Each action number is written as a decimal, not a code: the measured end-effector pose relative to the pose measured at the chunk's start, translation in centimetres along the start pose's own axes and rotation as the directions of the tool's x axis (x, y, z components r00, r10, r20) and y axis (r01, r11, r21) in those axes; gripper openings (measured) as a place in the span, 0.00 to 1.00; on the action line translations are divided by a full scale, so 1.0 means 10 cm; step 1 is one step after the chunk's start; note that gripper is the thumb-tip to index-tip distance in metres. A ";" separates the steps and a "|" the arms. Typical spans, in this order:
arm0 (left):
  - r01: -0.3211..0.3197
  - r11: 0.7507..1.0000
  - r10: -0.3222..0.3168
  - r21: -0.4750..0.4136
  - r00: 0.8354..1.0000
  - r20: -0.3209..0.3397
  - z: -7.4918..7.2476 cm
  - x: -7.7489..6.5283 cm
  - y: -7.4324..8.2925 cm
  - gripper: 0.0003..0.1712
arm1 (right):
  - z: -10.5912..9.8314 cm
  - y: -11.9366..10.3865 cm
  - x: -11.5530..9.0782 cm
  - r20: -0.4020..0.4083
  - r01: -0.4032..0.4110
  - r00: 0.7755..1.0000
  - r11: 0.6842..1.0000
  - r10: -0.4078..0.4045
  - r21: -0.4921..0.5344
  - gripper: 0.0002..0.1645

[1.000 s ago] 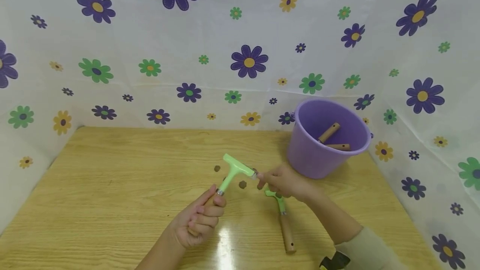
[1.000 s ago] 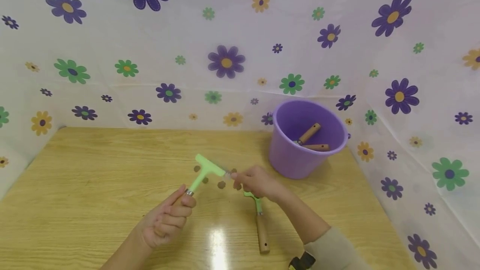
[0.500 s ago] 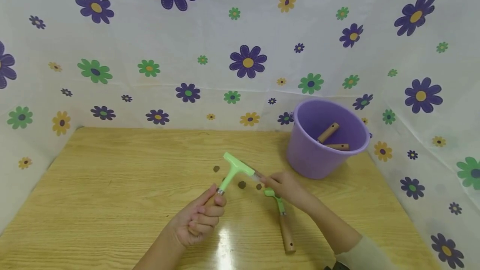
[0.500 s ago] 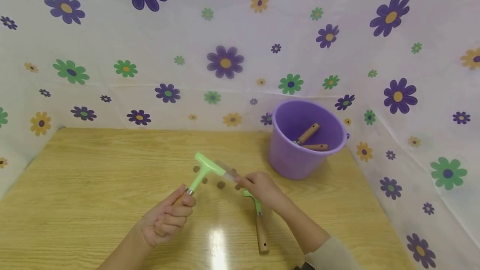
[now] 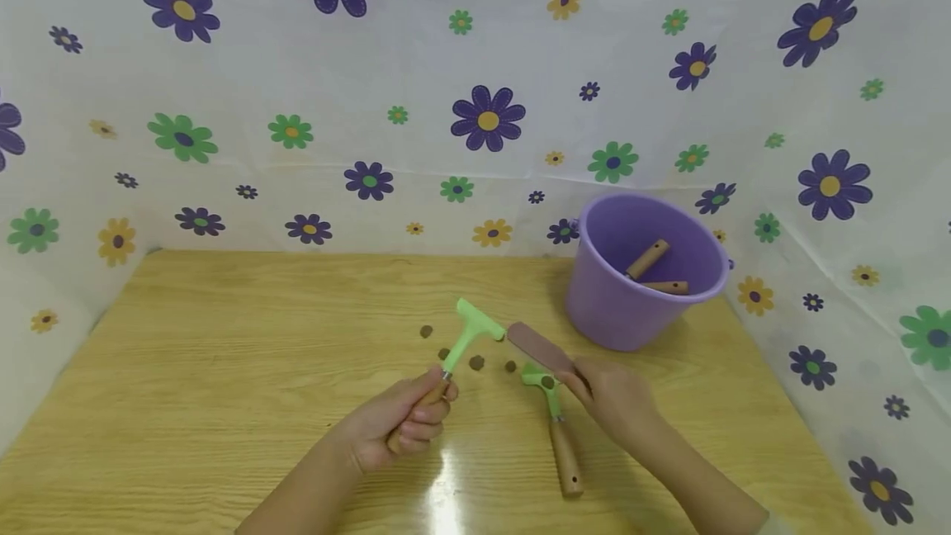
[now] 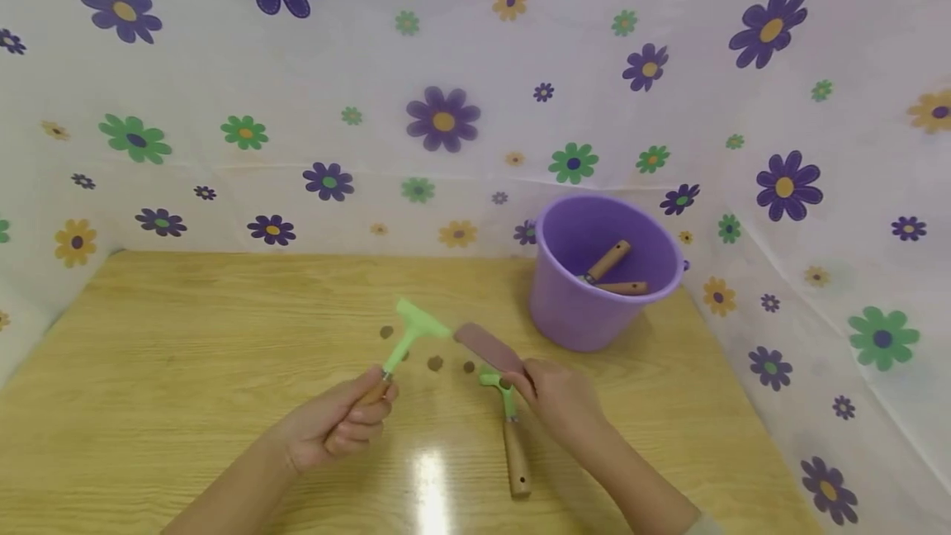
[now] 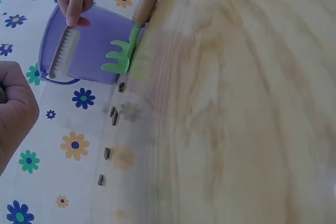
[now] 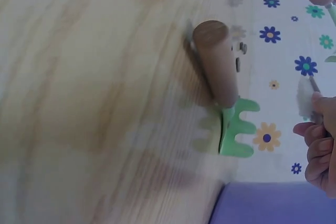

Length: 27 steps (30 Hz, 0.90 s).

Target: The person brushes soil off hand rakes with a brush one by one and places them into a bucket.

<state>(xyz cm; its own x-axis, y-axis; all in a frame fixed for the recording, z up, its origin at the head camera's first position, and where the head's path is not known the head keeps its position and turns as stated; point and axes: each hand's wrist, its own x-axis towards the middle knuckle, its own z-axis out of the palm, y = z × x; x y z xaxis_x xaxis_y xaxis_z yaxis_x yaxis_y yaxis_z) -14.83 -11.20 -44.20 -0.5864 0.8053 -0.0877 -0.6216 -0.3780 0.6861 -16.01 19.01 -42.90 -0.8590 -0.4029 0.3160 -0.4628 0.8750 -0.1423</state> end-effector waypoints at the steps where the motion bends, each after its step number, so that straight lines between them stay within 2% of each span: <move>1: 0.007 0.997 -0.002 0.077 0.998 -0.056 0.00 0.00 0.01 0.18 | 0.00 0.03 -0.03 -0.030 0.018 0.999 1.000 -0.018 -0.012 0.23; 4: 0.050 0.954 0.014 0.295 0.978 -0.209 0.03 0.02 0.05 0.19 | 0.00 0.10 -0.12 -0.086 0.064 0.994 0.997 -0.068 -0.054 0.24; 7: 0.080 0.881 0.081 0.466 0.945 -0.316 0.09 0.07 0.09 0.23 | -0.03 0.16 -0.22 -0.082 0.065 0.994 0.995 -0.071 -0.074 0.25; 9: 0.096 0.841 0.132 0.533 0.918 -0.373 0.14 0.12 0.12 0.25 | -0.05 0.20 -0.29 -0.072 0.049 0.996 0.996 -0.055 -0.074 0.24; 12: 0.114 0.799 0.198 0.591 0.877 -0.437 0.22 0.19 0.16 0.26 | -0.07 0.28 -0.37 -0.112 0.073 0.990 0.994 -0.081 -0.077 0.25; 14: 0.113 0.769 0.243 0.630 0.859 -0.451 0.27 0.24 0.19 0.25 | -0.08 0.34 -0.40 -0.163 0.113 0.978 0.990 -0.127 -0.089 0.27; 16: 0.118 0.720 0.292 0.684 0.842 -0.453 0.31 0.28 0.22 0.23 | -0.10 0.41 -0.43 -0.215 0.157 0.961 0.982 -0.175 -0.102 0.29; 18: 0.125 0.648 0.342 0.752 0.834 -0.434 0.36 0.32 0.26 0.21 | -0.12 0.48 -0.46 -0.238 0.171 0.952 0.979 -0.193 -0.108 0.29; 19: 0.136 0.610 0.356 0.781 0.833 -0.423 0.38 0.34 0.28 0.21 | -0.14 0.51 -0.48 -0.232 0.167 0.955 0.981 -0.186 -0.101 0.28; 20: 0.152 0.562 0.372 0.813 0.831 -0.413 0.41 0.37 0.31 0.21 | -0.16 0.54 -0.49 -0.221 0.158 0.959 0.983 -0.175 -0.093 0.27; 23: 0.208 0.390 0.380 0.897 0.851 -0.362 0.53 0.45 0.42 0.20 | -0.22 0.62 -0.55 -0.182 0.122 0.973 0.988 -0.139 -0.099 0.21; 26: 0.249 0.190 0.371 0.950 0.878 -0.304 0.68 0.55 0.55 0.18 | -0.27 0.66 -0.58 -0.158 0.095 0.981 0.989 -0.112 -0.109 0.16; 27: 0.252 0.136 0.363 0.958 0.887 -0.284 0.73 0.59 0.59 0.17 | -0.28 0.67 -0.59 -0.164 0.096 0.980 0.989 -0.113 -0.112 0.16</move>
<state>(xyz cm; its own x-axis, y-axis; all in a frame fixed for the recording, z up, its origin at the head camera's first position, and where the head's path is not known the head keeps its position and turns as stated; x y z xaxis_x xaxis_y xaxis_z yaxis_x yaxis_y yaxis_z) -18.14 -5.36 -35.40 -0.8936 0.4476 -0.0344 0.2657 0.5891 0.7631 -13.38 28.01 -43.08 -0.7533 -0.4497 0.4799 -0.5153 0.8570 -0.0057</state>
